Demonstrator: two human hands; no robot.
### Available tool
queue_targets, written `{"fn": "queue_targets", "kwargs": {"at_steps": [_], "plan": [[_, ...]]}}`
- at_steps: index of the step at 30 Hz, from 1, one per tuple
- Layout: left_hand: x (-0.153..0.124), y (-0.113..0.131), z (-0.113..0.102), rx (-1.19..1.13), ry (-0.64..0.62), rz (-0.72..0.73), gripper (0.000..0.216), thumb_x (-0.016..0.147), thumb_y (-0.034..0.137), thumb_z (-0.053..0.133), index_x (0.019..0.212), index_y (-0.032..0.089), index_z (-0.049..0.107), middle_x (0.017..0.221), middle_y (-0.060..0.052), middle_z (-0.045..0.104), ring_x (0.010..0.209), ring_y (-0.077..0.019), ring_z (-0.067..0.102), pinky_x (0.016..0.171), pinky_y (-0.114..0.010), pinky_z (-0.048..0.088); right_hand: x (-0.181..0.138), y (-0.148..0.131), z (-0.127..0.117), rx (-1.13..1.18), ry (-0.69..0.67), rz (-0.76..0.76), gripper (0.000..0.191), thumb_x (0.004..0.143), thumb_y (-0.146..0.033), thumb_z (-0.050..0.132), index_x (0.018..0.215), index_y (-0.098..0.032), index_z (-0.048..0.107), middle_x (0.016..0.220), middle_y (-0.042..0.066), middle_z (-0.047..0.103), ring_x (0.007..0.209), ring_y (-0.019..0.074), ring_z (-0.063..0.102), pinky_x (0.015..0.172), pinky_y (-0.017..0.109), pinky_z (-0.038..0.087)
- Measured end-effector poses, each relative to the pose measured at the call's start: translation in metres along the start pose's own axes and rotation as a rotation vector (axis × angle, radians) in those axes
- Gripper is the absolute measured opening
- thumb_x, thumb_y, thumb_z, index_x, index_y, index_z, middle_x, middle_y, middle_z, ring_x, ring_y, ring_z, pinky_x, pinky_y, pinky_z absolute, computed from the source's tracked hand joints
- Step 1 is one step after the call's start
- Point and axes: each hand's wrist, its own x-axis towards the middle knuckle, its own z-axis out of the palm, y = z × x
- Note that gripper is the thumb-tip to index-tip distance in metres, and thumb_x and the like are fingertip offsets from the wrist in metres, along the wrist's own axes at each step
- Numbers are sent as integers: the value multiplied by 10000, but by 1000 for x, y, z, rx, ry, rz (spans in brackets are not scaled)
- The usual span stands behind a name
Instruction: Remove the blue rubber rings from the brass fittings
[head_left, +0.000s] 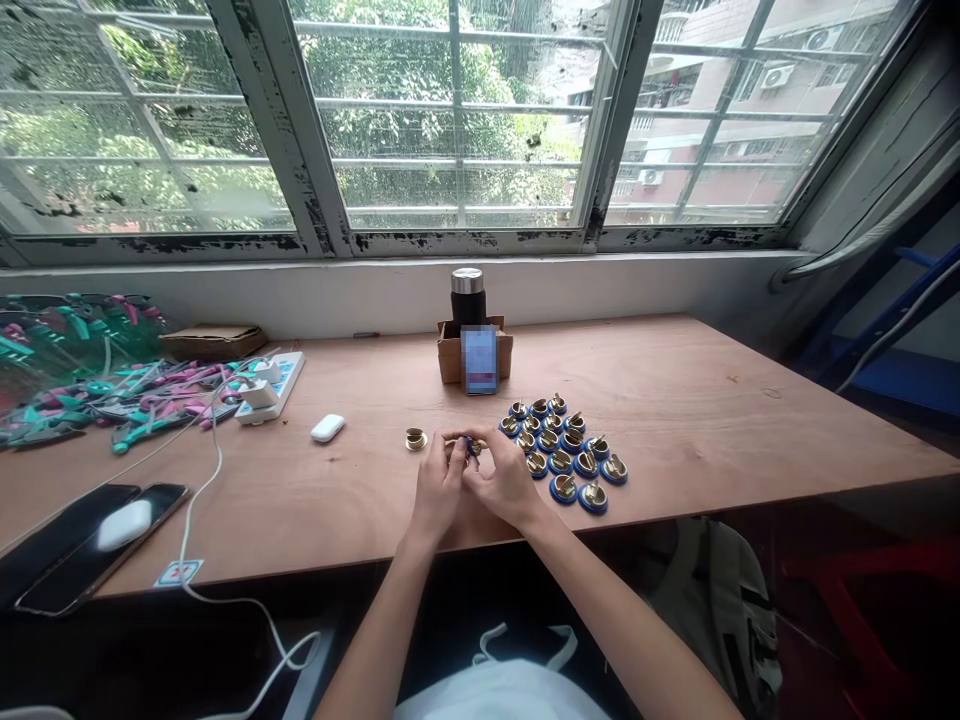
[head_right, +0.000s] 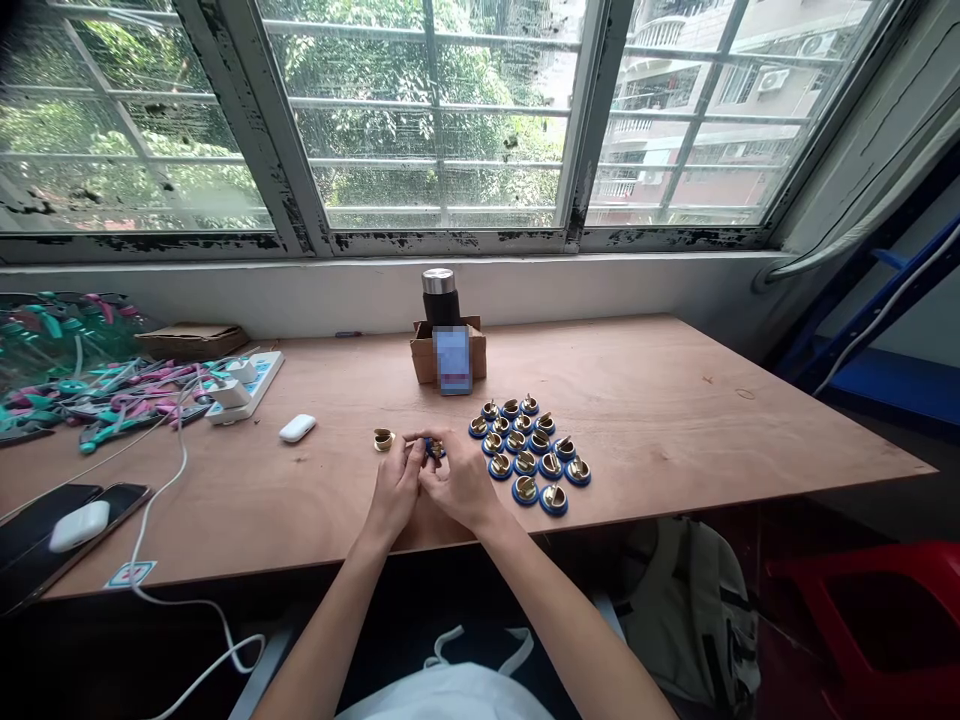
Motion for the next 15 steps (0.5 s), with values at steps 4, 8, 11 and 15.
{"fn": "queue_targets", "kwargs": {"at_steps": [4, 8, 11, 15], "plan": [[0, -2, 0, 12, -1, 21, 377, 1040, 532, 514, 1167, 189, 605, 1114, -115, 754, 997, -252, 739, 831, -362, 567, 0, 1, -1, -4, 15, 14, 438, 842, -61, 595, 1240, -239, 639, 1131, 60, 752, 1028, 233, 726, 935, 375, 595], [0, -3, 1, -7, -7, 21, 366, 1036, 525, 528, 1184, 192, 570, 1134, -116, 749, 999, -247, 741, 839, -358, 563, -1, 2, 0, -13, 39, -12, 427, 834, -42, 583, 1209, -236, 651, 1104, 56, 755, 987, 223, 728, 896, 358, 597], [-1, -1, 1, -33, -24, 5, 353, 1050, 521, 502, 1172, 194, 552, 1111, -109, 751, 968, -236, 742, 823, -346, 554, -1, 2, 0, -5, 44, -22, 419, 828, -37, 573, 1193, -230, 650, 1081, 57, 750, 972, 220, 726, 880, 351, 598], [-2, 0, 1, -57, -62, -19, 346, 1059, 518, 483, 1167, 195, 543, 1051, -93, 757, 920, -228, 740, 775, -334, 549, 0, 1, 0, 0, 35, -6, 422, 818, -38, 584, 1193, -223, 643, 1088, 61, 745, 985, 225, 722, 897, 355, 595]]}}
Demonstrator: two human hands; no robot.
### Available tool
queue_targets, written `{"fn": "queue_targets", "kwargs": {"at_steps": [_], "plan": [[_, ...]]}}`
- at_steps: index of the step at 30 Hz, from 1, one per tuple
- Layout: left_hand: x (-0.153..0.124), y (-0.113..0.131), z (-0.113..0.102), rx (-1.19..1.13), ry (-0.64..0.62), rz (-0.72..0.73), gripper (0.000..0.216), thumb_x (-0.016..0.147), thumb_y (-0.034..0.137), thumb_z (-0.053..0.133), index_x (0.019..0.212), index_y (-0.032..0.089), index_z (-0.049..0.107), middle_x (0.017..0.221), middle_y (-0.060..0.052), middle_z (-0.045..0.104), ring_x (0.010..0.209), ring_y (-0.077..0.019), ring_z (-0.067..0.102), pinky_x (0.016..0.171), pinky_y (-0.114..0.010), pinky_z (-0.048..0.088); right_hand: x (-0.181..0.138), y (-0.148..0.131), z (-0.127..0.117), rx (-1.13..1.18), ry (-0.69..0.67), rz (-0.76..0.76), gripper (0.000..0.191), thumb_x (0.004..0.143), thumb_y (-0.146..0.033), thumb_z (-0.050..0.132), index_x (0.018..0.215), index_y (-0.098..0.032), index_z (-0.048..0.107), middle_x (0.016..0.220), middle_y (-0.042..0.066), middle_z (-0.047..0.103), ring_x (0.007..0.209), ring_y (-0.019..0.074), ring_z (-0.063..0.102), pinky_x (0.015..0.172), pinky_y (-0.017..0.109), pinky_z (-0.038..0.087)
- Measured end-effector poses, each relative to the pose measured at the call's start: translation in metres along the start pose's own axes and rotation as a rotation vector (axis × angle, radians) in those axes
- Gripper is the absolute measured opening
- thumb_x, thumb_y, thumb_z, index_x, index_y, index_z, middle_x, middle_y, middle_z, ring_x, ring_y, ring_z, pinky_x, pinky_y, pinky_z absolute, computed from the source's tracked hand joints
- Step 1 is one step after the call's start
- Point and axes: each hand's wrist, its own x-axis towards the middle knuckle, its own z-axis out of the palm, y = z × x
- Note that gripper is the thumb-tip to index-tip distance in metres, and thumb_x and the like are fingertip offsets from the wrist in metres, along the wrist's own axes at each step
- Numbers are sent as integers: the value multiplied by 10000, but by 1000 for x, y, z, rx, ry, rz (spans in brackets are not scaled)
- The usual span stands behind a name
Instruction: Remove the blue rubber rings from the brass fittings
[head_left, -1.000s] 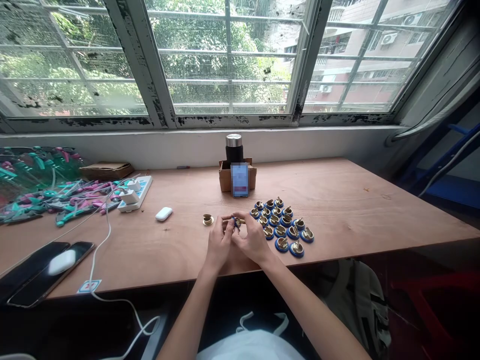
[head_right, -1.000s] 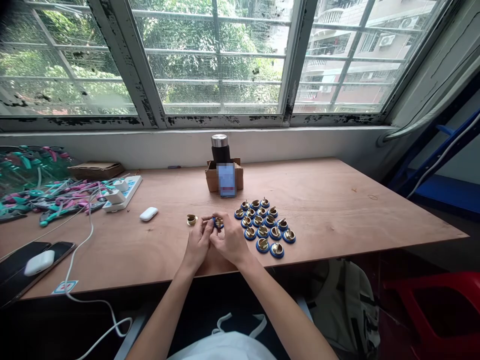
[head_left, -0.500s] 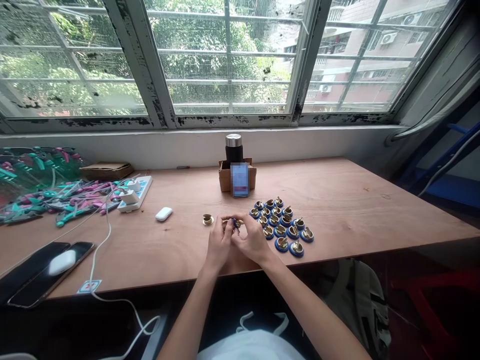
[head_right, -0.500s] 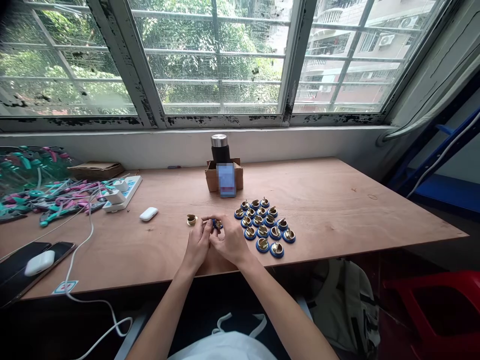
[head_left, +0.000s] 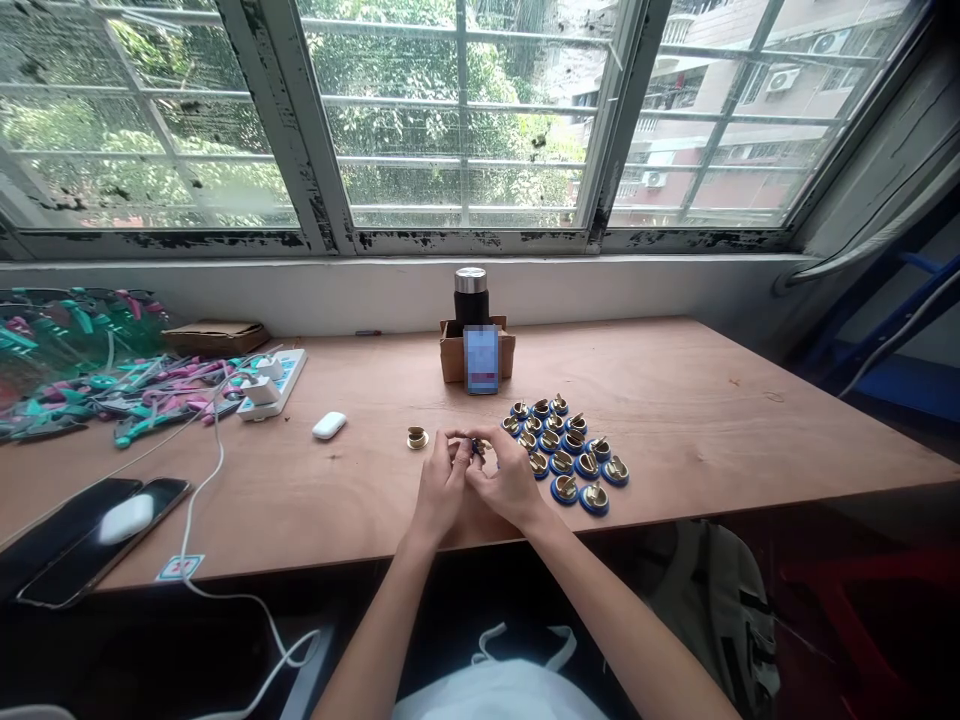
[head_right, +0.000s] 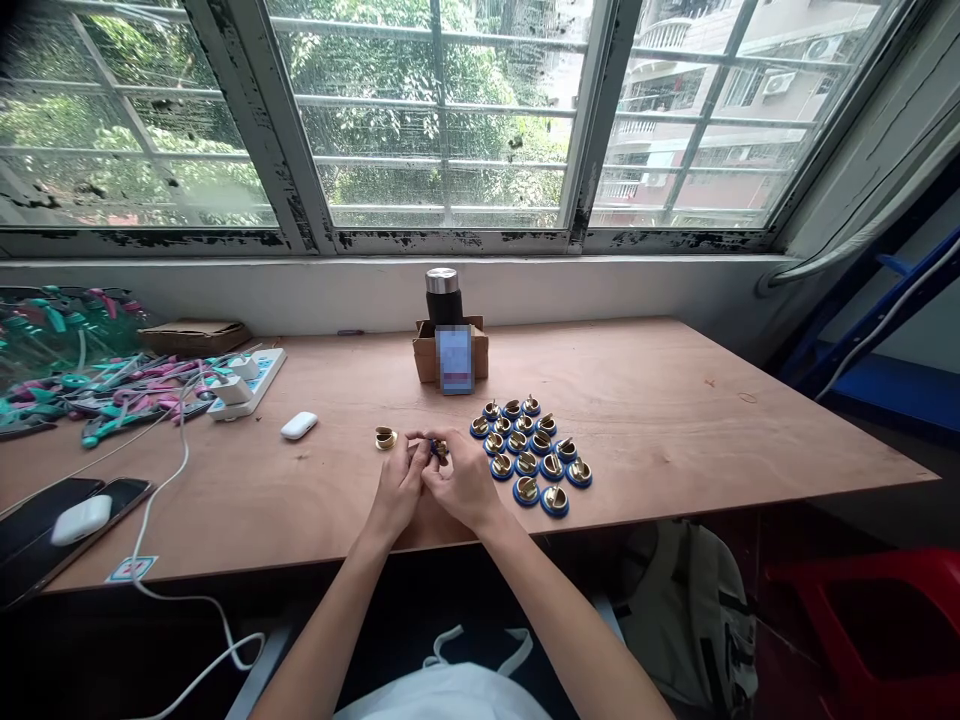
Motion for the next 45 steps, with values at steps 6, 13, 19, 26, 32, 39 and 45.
{"fn": "queue_targets", "kwargs": {"at_steps": [6, 13, 19, 26, 32, 39, 45], "plan": [[1, 1, 0, 30, 29, 46, 334, 1055, 487, 511, 1207, 196, 570, 1143, -104, 737, 1033, -239, 721, 871, -362, 553, 1, -1, -1, -11, -7, 21, 429, 836, -72, 620, 1233, -233, 631, 1102, 71, 735, 986, 240, 707, 899, 376, 584], [1, -3, 0, 38, 70, 84, 335, 1039, 476, 548, 1231, 202, 547, 1169, -108, 727, 1027, -235, 719, 856, -353, 553, 1, 0, -1, -15, 26, -2, 395, 846, -79, 629, 1208, -235, 653, 1088, 60, 746, 994, 238, 710, 892, 373, 579], [1, -3, 1, 12, 42, 39, 359, 1060, 503, 484, 1232, 193, 538, 1125, -104, 748, 991, -229, 732, 842, -345, 547, 1, 1, 0, -16, 13, -35, 441, 831, -29, 592, 1204, -247, 677, 1134, 58, 760, 1035, 239, 721, 939, 381, 585], [1, -4, 0, 25, 36, 51, 350, 1047, 500, 515, 1210, 191, 546, 1089, -105, 761, 966, -239, 744, 839, -358, 558, 2, 1, 0, 20, 7, -38, 464, 795, 8, 581, 1170, -249, 673, 1128, 49, 753, 1060, 240, 703, 947, 387, 575], [1, -2, 1, 12, 38, 55, 341, 1042, 491, 532, 1227, 206, 541, 1166, -106, 744, 1001, -235, 741, 850, -356, 566, 2, 1, -1, 26, 12, -24, 419, 820, -21, 591, 1156, -254, 684, 1105, 50, 757, 1032, 245, 707, 912, 392, 579], [-1, -1, 1, 27, 56, 36, 355, 1061, 498, 484, 1251, 200, 518, 1190, -119, 726, 1069, -255, 720, 905, -392, 557, 2, -2, 0, 36, 24, -62, 470, 819, -4, 565, 1201, -256, 671, 1103, 42, 753, 1025, 222, 719, 915, 363, 587], [-1, 0, 1, 29, 65, 65, 323, 1052, 477, 517, 1220, 202, 547, 1183, -109, 719, 1056, -243, 712, 884, -369, 555, 1, 0, 1, 10, 38, -2, 482, 851, -68, 598, 1294, -254, 620, 1111, 57, 726, 1001, 226, 708, 913, 375, 586]]}}
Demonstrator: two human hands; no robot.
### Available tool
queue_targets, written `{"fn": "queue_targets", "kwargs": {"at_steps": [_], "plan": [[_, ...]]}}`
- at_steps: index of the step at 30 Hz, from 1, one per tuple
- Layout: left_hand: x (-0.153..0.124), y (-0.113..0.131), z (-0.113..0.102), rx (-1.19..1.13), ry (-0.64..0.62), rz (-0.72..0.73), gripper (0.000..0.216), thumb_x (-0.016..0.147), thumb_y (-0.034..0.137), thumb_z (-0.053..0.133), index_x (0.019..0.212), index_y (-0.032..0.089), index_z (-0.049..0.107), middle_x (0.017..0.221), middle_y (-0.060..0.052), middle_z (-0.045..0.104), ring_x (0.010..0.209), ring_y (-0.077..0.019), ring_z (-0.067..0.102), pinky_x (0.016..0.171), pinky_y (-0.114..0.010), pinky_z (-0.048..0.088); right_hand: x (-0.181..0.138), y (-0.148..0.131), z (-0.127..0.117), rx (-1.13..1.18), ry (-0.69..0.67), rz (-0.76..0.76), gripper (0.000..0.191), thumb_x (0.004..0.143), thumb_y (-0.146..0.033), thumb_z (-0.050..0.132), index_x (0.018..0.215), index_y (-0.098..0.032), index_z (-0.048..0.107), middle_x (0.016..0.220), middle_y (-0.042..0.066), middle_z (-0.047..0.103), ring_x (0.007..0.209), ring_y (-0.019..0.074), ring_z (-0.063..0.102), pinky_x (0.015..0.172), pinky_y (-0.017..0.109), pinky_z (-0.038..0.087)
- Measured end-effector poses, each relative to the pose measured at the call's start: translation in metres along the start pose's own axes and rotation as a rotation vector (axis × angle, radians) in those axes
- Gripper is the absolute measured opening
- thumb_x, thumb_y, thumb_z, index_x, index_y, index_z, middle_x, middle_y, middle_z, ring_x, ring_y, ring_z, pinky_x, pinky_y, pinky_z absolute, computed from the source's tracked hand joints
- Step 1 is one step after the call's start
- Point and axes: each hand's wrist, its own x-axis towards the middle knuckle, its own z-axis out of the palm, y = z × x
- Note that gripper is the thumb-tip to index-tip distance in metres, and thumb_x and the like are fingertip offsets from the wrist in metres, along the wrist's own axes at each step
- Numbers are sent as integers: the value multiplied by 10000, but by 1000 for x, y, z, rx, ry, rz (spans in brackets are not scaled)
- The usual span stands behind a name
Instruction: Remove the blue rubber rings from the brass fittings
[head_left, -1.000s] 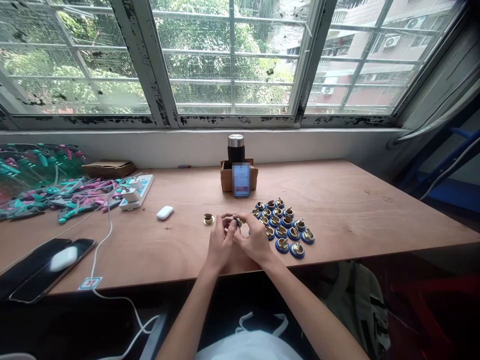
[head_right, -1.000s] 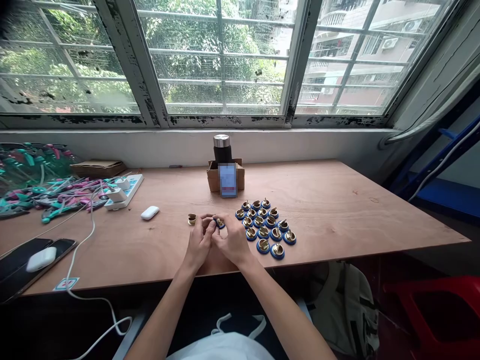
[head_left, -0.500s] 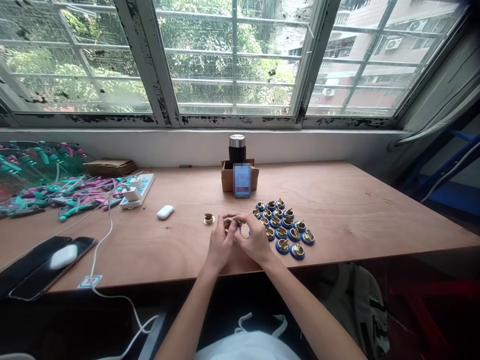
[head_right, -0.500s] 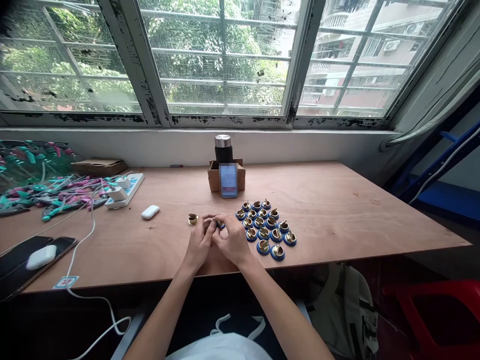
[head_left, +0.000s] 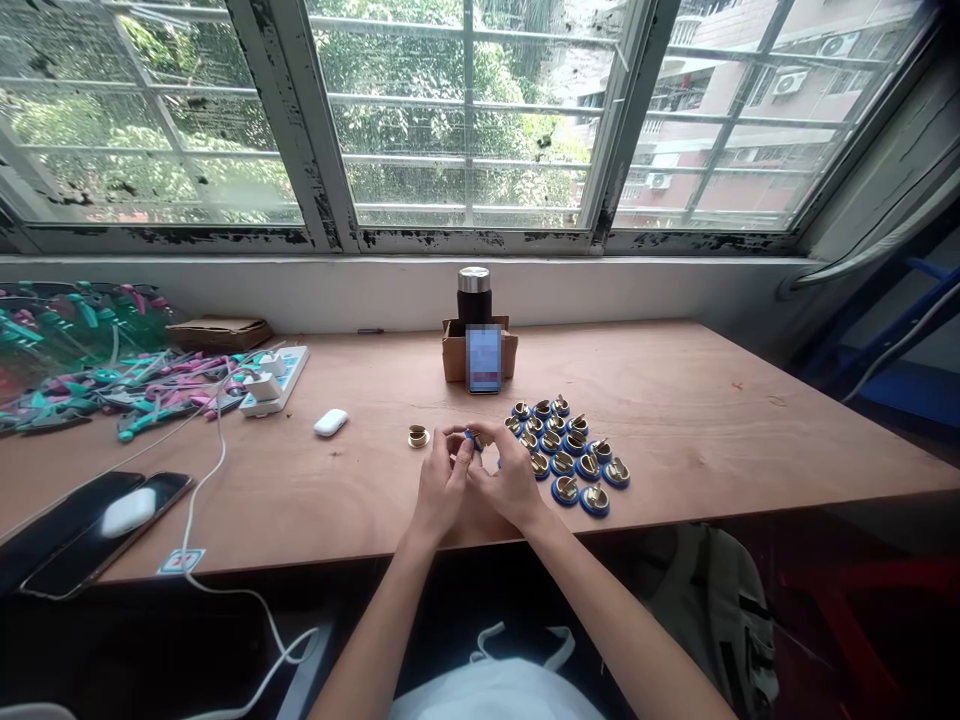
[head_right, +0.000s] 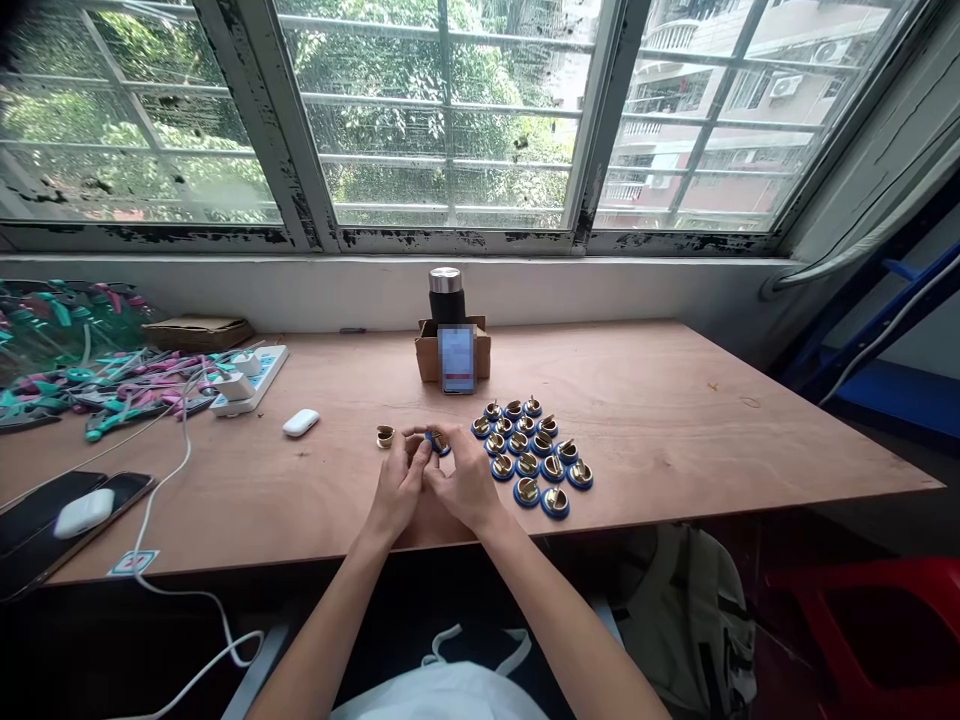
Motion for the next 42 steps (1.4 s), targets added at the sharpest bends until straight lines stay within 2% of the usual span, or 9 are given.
{"fn": "queue_targets", "kwargs": {"at_steps": [7, 12, 18, 25, 35, 42], "plan": [[0, 1, 1, 4, 13, 9, 326, 1037, 456, 557, 1258, 217, 540, 1231, -101, 707, 1020, -219, 721, 820, -324, 565, 0, 1, -2, -16, -8, 30, 406, 885, -114, 619, 1268, -249, 631, 1098, 63, 739, 1000, 235, 717, 891, 377, 596], [1, -3, 1, -11, 23, -10, 344, 1046, 486, 524, 1239, 202, 541, 1171, -105, 729, 1023, -228, 730, 870, -355, 567, -1, 2, -2, -21, 7, 16, 384, 890, -91, 603, 1238, -247, 647, 1097, 63, 754, 1006, 235, 730, 899, 380, 602], [1, -2, 1, 8, 2, -44, 332, 1048, 492, 516, 1190, 194, 559, 1135, -107, 741, 1029, -243, 732, 852, -358, 564, -1, 3, -1, -8, -18, 35, 403, 881, -76, 602, 1249, -236, 639, 1103, 57, 748, 1013, 225, 723, 906, 368, 595], [0, 5, 0, 19, -8, 12, 288, 1048, 431, 526, 1234, 214, 562, 1185, -89, 730, 1004, -215, 721, 830, -323, 553, -1, 3, 0, -9, -33, 58, 423, 897, -116, 626, 1301, -242, 616, 1175, 81, 739, 1041, 246, 719, 927, 397, 595], [1, -1, 1, -9, 10, -23, 307, 1043, 460, 518, 1199, 200, 566, 1109, -94, 745, 978, -231, 733, 815, -335, 550, 0, 0, -2, 0, -43, 6, 427, 901, -62, 566, 1269, -262, 645, 1158, 57, 755, 1059, 236, 725, 931, 384, 595], [0, 2, -2, 41, -10, 2, 276, 1047, 416, 505, 1220, 209, 563, 1126, -82, 728, 949, -212, 716, 821, -331, 546, 1, -2, -1, 1, -52, 18, 416, 893, -83, 604, 1274, -249, 632, 1141, 61, 744, 1031, 234, 717, 925, 380, 588]]}}
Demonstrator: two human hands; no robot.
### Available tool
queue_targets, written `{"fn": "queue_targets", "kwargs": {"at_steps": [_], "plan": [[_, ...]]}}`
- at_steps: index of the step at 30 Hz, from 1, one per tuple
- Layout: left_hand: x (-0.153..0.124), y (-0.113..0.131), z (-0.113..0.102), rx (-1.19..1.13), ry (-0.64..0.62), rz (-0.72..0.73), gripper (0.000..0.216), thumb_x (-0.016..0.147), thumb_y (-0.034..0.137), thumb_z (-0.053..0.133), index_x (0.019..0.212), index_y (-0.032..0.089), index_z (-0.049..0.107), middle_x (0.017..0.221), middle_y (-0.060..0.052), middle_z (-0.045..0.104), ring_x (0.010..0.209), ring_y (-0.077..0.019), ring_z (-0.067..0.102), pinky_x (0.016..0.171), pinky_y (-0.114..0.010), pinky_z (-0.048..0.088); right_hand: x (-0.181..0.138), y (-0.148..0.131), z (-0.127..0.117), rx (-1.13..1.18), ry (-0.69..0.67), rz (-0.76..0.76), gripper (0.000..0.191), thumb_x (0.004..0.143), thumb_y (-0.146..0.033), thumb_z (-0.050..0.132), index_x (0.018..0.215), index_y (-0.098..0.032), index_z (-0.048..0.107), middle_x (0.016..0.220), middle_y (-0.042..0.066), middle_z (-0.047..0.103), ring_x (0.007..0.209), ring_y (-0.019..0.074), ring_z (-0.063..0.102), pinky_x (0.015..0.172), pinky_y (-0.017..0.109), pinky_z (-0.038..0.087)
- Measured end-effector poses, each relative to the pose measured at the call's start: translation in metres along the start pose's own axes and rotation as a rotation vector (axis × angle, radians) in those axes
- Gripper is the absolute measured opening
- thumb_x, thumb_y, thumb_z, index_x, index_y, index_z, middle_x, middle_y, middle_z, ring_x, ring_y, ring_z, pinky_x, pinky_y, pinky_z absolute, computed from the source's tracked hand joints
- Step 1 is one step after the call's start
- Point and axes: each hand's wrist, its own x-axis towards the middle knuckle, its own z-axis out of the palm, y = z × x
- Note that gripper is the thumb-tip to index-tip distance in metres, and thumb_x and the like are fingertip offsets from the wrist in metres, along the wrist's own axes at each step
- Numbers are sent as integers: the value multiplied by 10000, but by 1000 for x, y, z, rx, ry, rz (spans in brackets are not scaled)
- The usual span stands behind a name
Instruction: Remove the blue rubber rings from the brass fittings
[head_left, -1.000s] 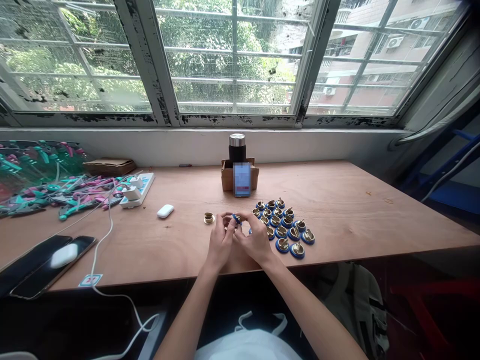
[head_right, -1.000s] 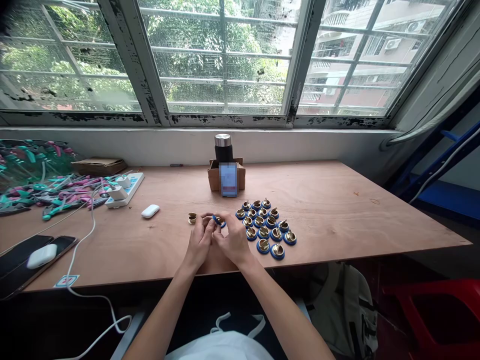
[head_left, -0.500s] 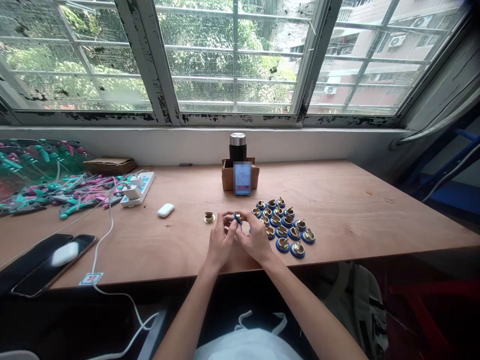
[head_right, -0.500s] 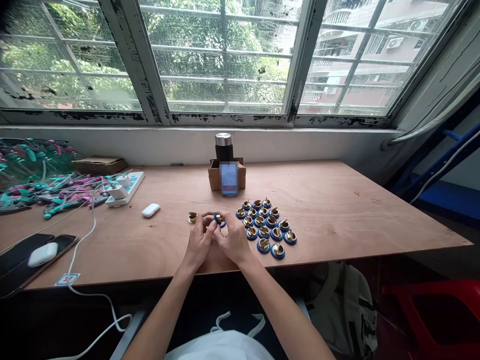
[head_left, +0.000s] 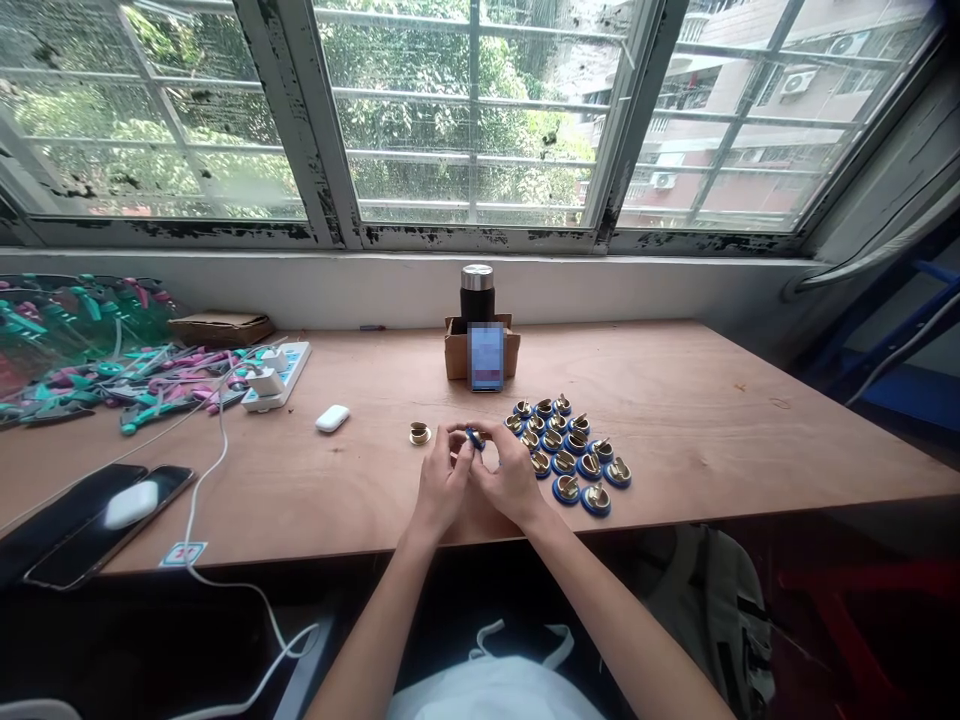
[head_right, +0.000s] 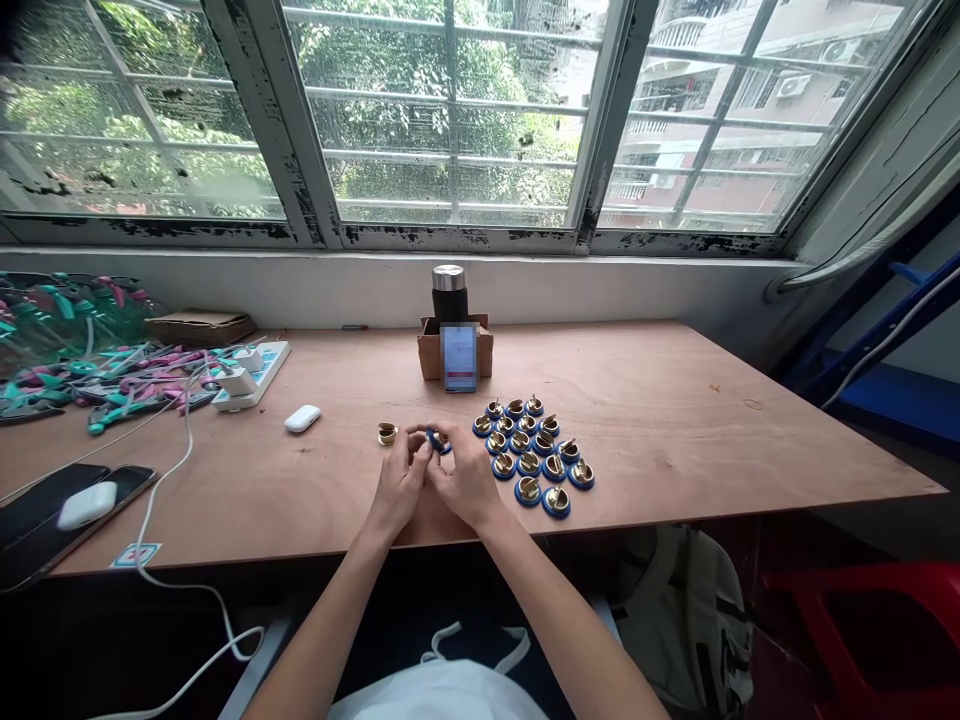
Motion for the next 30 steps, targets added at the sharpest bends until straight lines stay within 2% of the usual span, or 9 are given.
{"fn": "queue_targets", "kwargs": {"at_steps": [8, 15, 20, 25, 30], "plan": [[-1, 0, 0, -5, 22, 16, 302, 1024, 402, 542, 1260, 213, 549, 1142, -85, 722, 958, -212, 714, 769, -304, 542, 0, -1, -1, -4, -11, -45, 392, 923, -85, 584, 1268, -262, 640, 1183, 63, 744, 1087, 241, 711, 954, 396, 588], [-1, -3, 2, 14, 40, 21, 283, 1026, 386, 514, 1235, 199, 556, 1186, -112, 713, 1014, -239, 710, 803, -337, 551, -1, 1, 1, -17, -28, -70, 420, 931, -49, 540, 1278, -266, 631, 1192, 68, 733, 1115, 245, 695, 964, 404, 578], [-2, -4, 0, 55, 63, -6, 295, 1030, 382, 486, 1247, 197, 560, 1199, -118, 709, 1029, -256, 710, 821, -363, 550, 0, -2, 1, -19, -22, -48, 390, 929, -86, 589, 1270, -269, 630, 1127, 58, 730, 1043, 243, 696, 925, 393, 576], [-2, -4, -1, 77, 77, 6, 275, 1040, 383, 470, 1210, 210, 600, 1136, -88, 726, 966, -240, 709, 832, -359, 537, 2, -4, 0, -12, -75, -46, 456, 891, -93, 650, 1304, -282, 618, 1241, 74, 674, 1163, 258, 648, 1021, 419, 553], [-2, -1, -1, 89, 62, 36, 278, 1053, 377, 442, 1185, 204, 616, 1145, -84, 727, 947, -229, 702, 820, -348, 526, 1, -1, 2, 2, -75, -33, 428, 899, -98, 656, 1284, -282, 627, 1259, 84, 636, 1179, 254, 636, 1018, 414, 566]]}}
